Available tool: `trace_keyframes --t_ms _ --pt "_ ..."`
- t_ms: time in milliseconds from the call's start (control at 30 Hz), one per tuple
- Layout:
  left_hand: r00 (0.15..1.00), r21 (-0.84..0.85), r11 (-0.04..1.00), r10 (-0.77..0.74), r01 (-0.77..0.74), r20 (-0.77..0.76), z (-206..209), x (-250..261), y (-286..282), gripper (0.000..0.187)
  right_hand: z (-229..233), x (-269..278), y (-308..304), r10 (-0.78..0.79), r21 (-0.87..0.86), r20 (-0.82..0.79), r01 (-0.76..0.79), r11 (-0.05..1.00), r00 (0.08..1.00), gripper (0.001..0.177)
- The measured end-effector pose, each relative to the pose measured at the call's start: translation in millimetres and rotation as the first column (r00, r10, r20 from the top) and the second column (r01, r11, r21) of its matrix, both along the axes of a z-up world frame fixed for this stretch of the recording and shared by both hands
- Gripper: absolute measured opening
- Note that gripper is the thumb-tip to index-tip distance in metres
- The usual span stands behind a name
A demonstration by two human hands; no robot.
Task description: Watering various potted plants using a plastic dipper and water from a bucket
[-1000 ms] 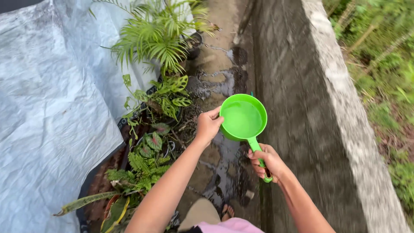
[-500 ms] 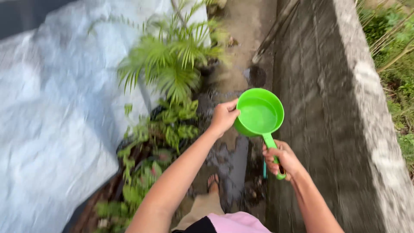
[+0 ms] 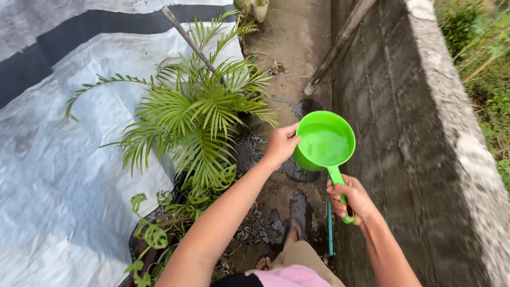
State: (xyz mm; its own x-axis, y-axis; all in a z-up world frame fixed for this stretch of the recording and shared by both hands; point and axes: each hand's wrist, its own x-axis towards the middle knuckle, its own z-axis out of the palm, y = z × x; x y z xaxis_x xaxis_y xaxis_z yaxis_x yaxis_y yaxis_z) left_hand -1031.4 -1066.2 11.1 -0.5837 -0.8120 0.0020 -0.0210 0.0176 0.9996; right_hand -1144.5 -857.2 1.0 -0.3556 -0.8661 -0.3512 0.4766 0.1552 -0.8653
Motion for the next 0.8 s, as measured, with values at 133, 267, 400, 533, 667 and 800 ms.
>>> trace_keyframes --t_ms 133,267,400,533,667,800 --pt "0.998 -0.043 0.998 0.042 -0.039 0.05 -18 -47 -56 0.051 -6 -42 -57 0.006 0.001 0.014 -0.006 1.0 1.0 0.018" --pt "0.997 -0.046 0.997 0.065 -0.063 0.05 -27 -103 -127 0.051 -16 -99 -125 0.017 -0.002 0.021 -0.017 1.0 1.0 0.019" --pt "0.994 -0.057 0.993 0.105 -0.103 0.029 -33 -161 -191 0.051 -21 -160 -195 0.048 0.008 0.032 -0.048 0.999 0.998 0.019" --pt "0.986 -0.07 0.986 0.154 -0.15 0.063 -54 -216 -263 0.05 -17 -224 -262 0.089 0.041 0.032 -0.09 0.995 0.996 0.021" --pt "0.977 -0.042 0.978 0.205 -0.203 0.052 -37 -248 -311 0.051 -9 -272 -323 0.133 0.048 0.015 -0.134 0.99 0.991 0.02" --pt "0.975 0.0 0.976 0.22 -0.22 0.017 -32 -287 -368 0.052 -4 -313 -382 0.167 0.054 0.009 -0.167 0.984 0.986 0.019"
